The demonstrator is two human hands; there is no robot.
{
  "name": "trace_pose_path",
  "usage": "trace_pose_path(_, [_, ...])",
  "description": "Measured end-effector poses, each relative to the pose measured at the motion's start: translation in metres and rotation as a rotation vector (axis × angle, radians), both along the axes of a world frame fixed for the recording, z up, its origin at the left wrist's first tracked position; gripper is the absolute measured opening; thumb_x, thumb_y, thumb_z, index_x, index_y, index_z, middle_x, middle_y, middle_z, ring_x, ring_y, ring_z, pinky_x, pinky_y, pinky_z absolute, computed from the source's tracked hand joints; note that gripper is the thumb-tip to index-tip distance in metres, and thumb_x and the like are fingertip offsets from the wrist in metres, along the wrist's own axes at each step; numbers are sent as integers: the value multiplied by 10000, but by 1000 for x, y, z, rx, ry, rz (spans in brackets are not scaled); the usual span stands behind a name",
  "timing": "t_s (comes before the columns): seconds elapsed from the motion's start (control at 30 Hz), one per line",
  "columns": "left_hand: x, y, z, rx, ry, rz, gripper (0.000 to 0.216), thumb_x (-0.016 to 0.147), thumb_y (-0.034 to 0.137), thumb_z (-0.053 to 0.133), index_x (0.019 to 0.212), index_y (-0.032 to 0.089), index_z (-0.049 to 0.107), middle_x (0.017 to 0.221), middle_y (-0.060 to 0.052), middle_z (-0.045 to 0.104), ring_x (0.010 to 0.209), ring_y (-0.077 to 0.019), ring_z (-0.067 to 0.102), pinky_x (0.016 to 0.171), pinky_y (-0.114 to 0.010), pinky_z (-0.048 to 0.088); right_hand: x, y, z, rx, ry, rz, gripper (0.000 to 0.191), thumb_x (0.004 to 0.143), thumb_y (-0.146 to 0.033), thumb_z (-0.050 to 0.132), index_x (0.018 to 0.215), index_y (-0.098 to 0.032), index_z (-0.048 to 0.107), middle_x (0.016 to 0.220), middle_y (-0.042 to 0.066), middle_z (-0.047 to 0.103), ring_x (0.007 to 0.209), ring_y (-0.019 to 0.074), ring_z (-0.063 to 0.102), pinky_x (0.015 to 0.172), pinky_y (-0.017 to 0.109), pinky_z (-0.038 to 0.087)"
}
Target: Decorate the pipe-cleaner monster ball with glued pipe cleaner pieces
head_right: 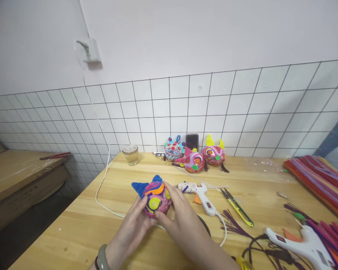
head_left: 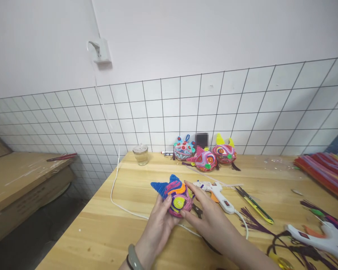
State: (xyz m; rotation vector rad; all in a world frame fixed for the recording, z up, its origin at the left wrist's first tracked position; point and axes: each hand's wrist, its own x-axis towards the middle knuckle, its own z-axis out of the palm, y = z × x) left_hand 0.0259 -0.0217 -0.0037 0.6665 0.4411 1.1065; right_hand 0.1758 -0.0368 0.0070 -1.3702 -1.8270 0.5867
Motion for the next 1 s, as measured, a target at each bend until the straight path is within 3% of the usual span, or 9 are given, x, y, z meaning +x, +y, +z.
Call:
trace_pose_path(0.33, [0, 0, -1, 0, 17, 10, 396, 882, 278, 504, 1271, 214, 473, 1224, -123, 607, 1088, -277, 584, 929, -455, 443, 2, -1, 3, -18, 78, 0, 668, 755, -248, 601, 1377, -219, 361, 1402, 98, 445, 1298, 237, 386, 1069, 457, 322])
trace_pose_path(0.5, [-9, 7, 3, -21, -35, 50, 421, 877, 310, 504, 1276, 181, 480, 1248, -144, 593, 1149, -297, 546, 991, -499, 392, 28, 5, 23, -48, 312, -30, 637, 785, -391, 624, 1356, -240, 384, 1365, 123, 484, 1267, 255, 431, 1041, 483, 345])
trace_pose_path(0.63, [-20, 17, 6, -23, -69, 114, 464, 862, 370, 518, 1278, 171, 481, 1231, -153, 604, 1130, -306, 563, 977, -478, 415, 53, 5, 50, 54, 493, -152, 477, 798, -419, 616, 1230, -244, 519, 1268, 101, 576, 1186, 243, 514, 980, 430, 426])
trace_pose_path(0.77, [-28, 23, 7, -78, 6, 192, 483, 826, 371, 580, 1274, 212, 488, 1178, -132, 640, 1013, -261, 634, 863, -408, 504, 67, -3, 70, 186, 524, -307, 285, 758, -408, 674, 964, -213, 660, 1021, 70, 698, 982, 220, 627, 872, 361, 500])
trace_pose_path(0.9, [-32, 26, 10, -50, -10, 309, 417, 774, 292, 656, 1175, 219, 565, 1101, -101, 679, 937, -241, 660, 797, -393, 544, 76, -10, 74, 330, 547, -377, 162, 780, -376, 673, 771, -215, 657, 795, 12, 692, 781, 158, 636, 753, 286, 512])
trace_pose_path(1.0, [-34, 30, 12, -31, -18, 394, 377, 745, 256, 681, 1110, 198, 604, 1106, -96, 676, 964, -248, 646, 775, -398, 562, 78, -14, 75, 454, 486, -384, 246, 854, -366, 592, 664, -210, 605, 714, -8, 636, 741, 139, 606, 747, 281, 487])
